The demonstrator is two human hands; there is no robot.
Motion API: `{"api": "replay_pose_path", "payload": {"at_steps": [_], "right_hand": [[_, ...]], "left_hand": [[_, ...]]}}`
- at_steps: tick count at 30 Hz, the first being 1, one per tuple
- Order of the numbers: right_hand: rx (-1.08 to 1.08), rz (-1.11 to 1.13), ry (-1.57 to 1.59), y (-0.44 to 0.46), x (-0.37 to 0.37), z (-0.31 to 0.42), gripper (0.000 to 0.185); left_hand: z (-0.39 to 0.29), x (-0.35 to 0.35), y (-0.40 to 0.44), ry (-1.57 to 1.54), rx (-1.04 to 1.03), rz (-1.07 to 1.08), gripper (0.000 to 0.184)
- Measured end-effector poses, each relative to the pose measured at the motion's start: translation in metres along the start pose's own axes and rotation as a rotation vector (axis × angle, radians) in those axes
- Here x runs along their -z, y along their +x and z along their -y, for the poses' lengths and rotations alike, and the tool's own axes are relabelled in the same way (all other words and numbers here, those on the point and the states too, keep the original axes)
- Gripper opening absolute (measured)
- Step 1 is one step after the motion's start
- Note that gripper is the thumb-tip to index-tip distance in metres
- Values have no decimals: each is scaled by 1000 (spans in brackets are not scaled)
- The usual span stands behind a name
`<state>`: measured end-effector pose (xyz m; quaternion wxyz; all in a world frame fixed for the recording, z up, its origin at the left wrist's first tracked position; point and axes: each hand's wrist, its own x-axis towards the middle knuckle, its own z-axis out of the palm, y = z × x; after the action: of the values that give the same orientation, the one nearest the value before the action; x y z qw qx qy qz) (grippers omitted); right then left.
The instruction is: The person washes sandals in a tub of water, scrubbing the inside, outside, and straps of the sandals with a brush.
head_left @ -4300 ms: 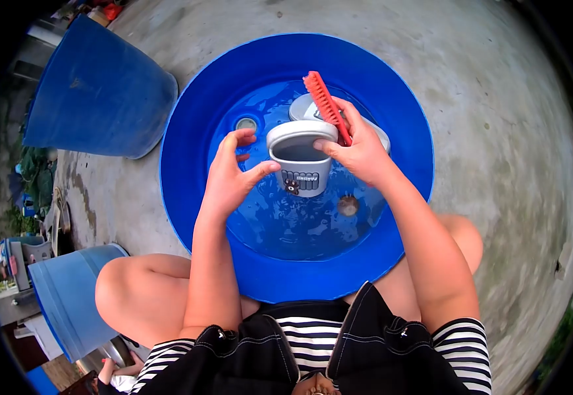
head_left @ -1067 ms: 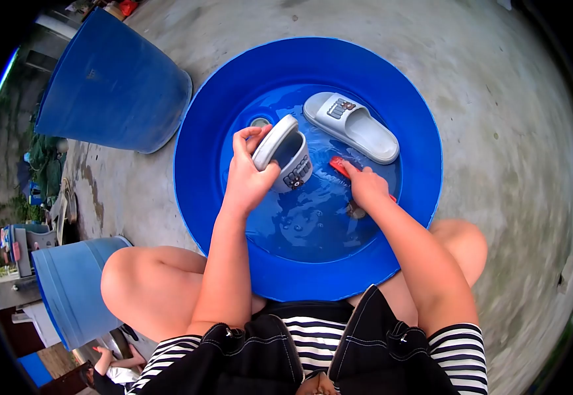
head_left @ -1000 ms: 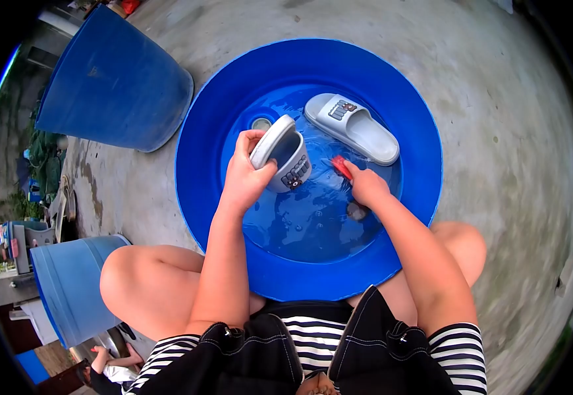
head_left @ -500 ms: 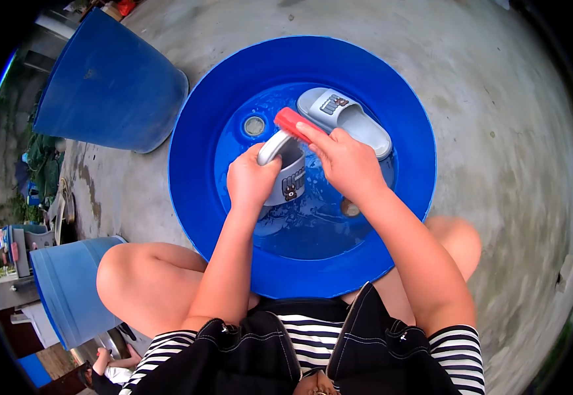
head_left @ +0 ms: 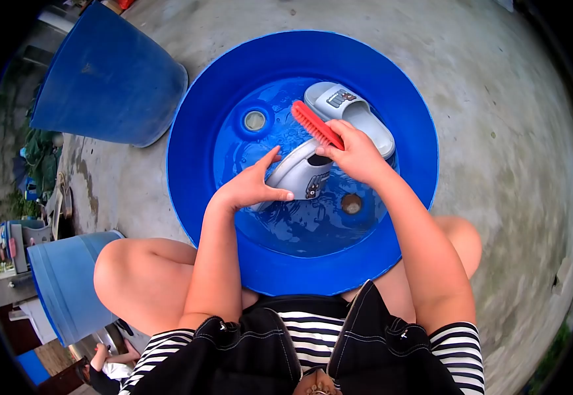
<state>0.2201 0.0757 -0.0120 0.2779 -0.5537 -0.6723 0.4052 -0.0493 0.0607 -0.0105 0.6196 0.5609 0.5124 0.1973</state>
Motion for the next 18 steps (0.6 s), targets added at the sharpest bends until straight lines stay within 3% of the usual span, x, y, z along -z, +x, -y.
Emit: {"api": "replay_pose_path", "payload": {"at_steps": [1,2,3,5,7,9,11,13,16,18], "right_hand": [[28,-61,69,2,1,-1,44],[-130,2,158,3,10,-1,42],[-108,-40,167,5,12,-12,40],[-211,-56,245,7,18,-17,41],[-224,-179,66,10,8,-36,40],[-231,-292,-108,12,0,-46,39],[-276,-58,-514,-3,-10,-32,37],[-425,323,-635,-9,-25,-30,44],[-572,536,-752,-23,-58,-46,52],[-505,625,-744,-6,-38,-23,53]], "left_hand": [[11,6,-1,294,80,76,88],[21,10,-1,587,157,151,83],[37,13,3,581,157,150,83],[62,17,12,606,307,0,62],[38,15,8,596,204,-300,41],[3,19,1,668,171,-473,31],[-6,23,-3,759,199,-655,31],[8,25,1,782,128,-773,32],[14,19,6,735,8,-867,32],[14,15,8,695,-6,-871,31]]}}
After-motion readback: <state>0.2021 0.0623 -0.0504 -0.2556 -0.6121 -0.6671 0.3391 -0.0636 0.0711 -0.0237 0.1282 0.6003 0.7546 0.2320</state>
